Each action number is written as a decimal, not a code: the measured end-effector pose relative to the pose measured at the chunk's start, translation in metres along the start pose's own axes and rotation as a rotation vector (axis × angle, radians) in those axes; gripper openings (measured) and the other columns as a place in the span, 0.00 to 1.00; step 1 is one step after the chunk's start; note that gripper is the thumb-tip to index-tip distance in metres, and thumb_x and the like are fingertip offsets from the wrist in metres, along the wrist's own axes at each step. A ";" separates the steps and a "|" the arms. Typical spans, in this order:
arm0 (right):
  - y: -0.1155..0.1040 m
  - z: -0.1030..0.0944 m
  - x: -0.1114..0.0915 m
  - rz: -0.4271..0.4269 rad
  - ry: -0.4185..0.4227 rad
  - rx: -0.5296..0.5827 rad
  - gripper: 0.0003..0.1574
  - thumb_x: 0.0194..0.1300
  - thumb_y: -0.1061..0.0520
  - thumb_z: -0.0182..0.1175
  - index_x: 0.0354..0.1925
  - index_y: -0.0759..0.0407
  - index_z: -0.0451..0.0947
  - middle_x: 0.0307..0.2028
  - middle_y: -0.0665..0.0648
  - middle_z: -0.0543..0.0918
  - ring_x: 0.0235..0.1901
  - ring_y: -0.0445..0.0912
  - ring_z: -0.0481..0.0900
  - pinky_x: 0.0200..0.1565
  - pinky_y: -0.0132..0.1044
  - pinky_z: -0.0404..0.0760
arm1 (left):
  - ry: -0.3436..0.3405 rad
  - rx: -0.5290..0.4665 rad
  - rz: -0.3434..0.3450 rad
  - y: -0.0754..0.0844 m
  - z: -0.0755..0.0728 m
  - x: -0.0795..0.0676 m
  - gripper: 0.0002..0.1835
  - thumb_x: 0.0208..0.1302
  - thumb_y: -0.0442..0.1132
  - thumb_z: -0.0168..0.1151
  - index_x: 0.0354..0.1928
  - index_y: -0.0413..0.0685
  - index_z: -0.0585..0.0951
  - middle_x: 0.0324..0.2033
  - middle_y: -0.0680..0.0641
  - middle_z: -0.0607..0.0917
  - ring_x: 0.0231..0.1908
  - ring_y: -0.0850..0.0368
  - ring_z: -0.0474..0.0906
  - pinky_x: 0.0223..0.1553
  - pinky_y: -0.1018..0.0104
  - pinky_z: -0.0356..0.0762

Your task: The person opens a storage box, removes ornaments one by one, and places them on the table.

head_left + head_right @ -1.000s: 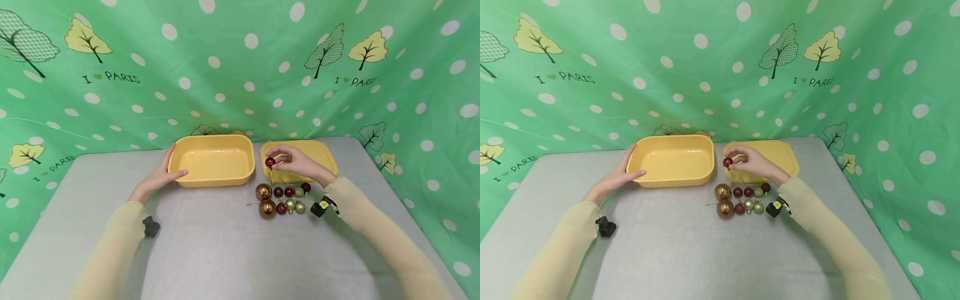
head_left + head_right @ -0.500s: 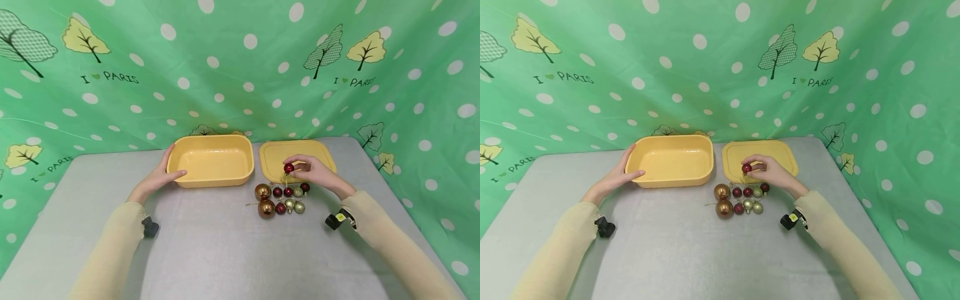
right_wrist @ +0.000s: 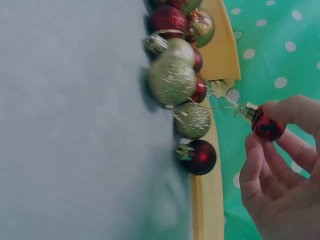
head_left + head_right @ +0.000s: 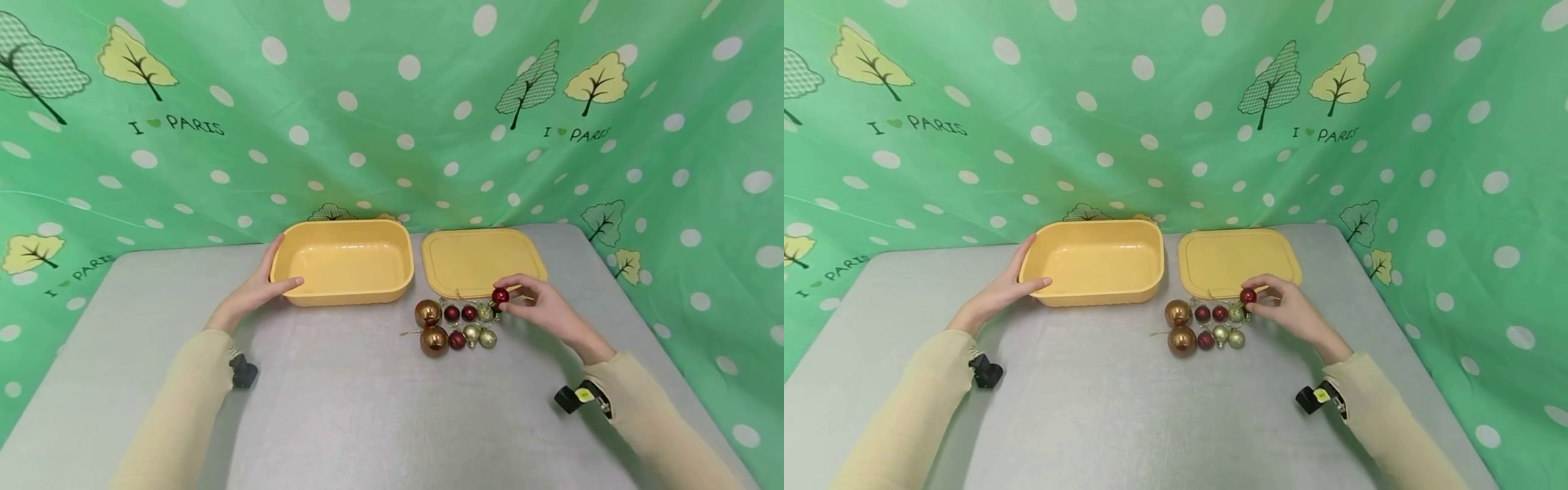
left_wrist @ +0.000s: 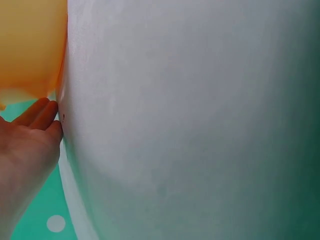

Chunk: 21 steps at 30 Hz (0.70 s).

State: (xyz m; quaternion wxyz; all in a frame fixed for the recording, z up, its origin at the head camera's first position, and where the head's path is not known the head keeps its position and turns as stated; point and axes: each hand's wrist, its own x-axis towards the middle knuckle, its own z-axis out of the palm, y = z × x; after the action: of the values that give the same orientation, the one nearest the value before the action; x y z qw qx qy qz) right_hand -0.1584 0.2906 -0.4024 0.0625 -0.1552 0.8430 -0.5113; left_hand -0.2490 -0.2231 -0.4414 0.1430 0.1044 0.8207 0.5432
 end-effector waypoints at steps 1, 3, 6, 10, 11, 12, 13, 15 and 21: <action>0.002 0.001 -0.003 -0.003 0.010 -0.009 0.24 0.58 0.71 0.64 0.54 0.72 0.74 0.51 0.68 0.76 0.44 0.50 0.78 0.42 0.33 0.81 | 0.000 0.001 -0.001 0.000 0.000 0.000 0.56 0.62 0.45 0.66 0.76 0.66 0.32 0.75 0.44 0.34 0.72 0.41 0.36 0.68 0.41 0.38; 0.007 0.002 -0.009 -0.009 0.024 -0.021 0.25 0.57 0.72 0.64 0.54 0.72 0.74 0.50 0.69 0.76 0.43 0.49 0.78 0.42 0.32 0.81 | -0.001 -0.002 -0.001 -0.001 -0.001 0.000 0.56 0.62 0.45 0.65 0.76 0.67 0.32 0.75 0.44 0.33 0.72 0.42 0.35 0.68 0.41 0.38; 0.014 0.004 -0.017 -0.009 0.027 -0.023 0.25 0.56 0.74 0.64 0.53 0.73 0.73 0.49 0.71 0.77 0.42 0.46 0.80 0.41 0.32 0.81 | -0.002 -0.004 -0.001 -0.001 -0.001 0.000 0.56 0.62 0.45 0.65 0.76 0.68 0.31 0.75 0.45 0.33 0.72 0.43 0.35 0.69 0.42 0.38; 0.021 0.007 -0.027 0.012 0.023 -0.006 0.25 0.56 0.73 0.63 0.53 0.75 0.72 0.49 0.73 0.76 0.43 0.49 0.81 0.41 0.33 0.82 | -0.007 -0.003 0.001 -0.001 -0.001 0.000 0.56 0.62 0.45 0.65 0.75 0.68 0.31 0.75 0.44 0.33 0.72 0.42 0.35 0.69 0.42 0.38; 0.022 0.008 -0.029 0.025 0.022 -0.001 0.25 0.56 0.73 0.63 0.53 0.76 0.72 0.49 0.74 0.76 0.44 0.51 0.81 0.41 0.33 0.82 | -0.009 -0.004 0.001 -0.001 -0.001 -0.001 0.56 0.62 0.45 0.65 0.75 0.68 0.31 0.75 0.44 0.33 0.72 0.42 0.35 0.68 0.41 0.38; 0.023 0.008 -0.031 0.040 0.024 -0.001 0.25 0.56 0.72 0.64 0.53 0.76 0.71 0.49 0.73 0.76 0.44 0.52 0.81 0.41 0.33 0.82 | -0.010 -0.006 0.000 -0.001 -0.001 -0.001 0.56 0.62 0.45 0.65 0.75 0.68 0.31 0.75 0.44 0.33 0.72 0.42 0.36 0.68 0.41 0.38; 0.023 0.008 -0.033 0.055 0.029 -0.006 0.25 0.56 0.72 0.64 0.53 0.75 0.71 0.49 0.73 0.77 0.44 0.54 0.81 0.42 0.33 0.82 | -0.011 -0.007 0.000 -0.001 -0.001 -0.001 0.56 0.62 0.44 0.65 0.75 0.68 0.31 0.75 0.44 0.33 0.72 0.42 0.36 0.69 0.41 0.38; 0.024 0.009 -0.035 0.087 0.034 -0.024 0.25 0.56 0.71 0.65 0.52 0.74 0.72 0.47 0.71 0.78 0.44 0.56 0.81 0.41 0.33 0.82 | -0.013 -0.012 -0.002 -0.001 0.000 -0.001 0.56 0.63 0.44 0.65 0.75 0.68 0.31 0.75 0.44 0.33 0.72 0.42 0.36 0.69 0.42 0.39; 0.024 0.012 -0.039 0.115 0.053 -0.158 0.22 0.53 0.68 0.68 0.47 0.69 0.75 0.38 0.63 0.81 0.34 0.49 0.81 0.35 0.33 0.81 | -0.013 -0.017 0.004 -0.002 0.000 0.000 0.56 0.63 0.44 0.64 0.75 0.67 0.31 0.75 0.44 0.33 0.72 0.41 0.37 0.69 0.42 0.40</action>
State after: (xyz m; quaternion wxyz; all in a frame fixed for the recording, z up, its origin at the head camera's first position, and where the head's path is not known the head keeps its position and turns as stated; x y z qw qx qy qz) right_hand -0.1229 0.3036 -0.4312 0.0570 -0.0974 0.8896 -0.4425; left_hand -0.2495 -0.2236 -0.4432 0.1482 0.1086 0.8149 0.5497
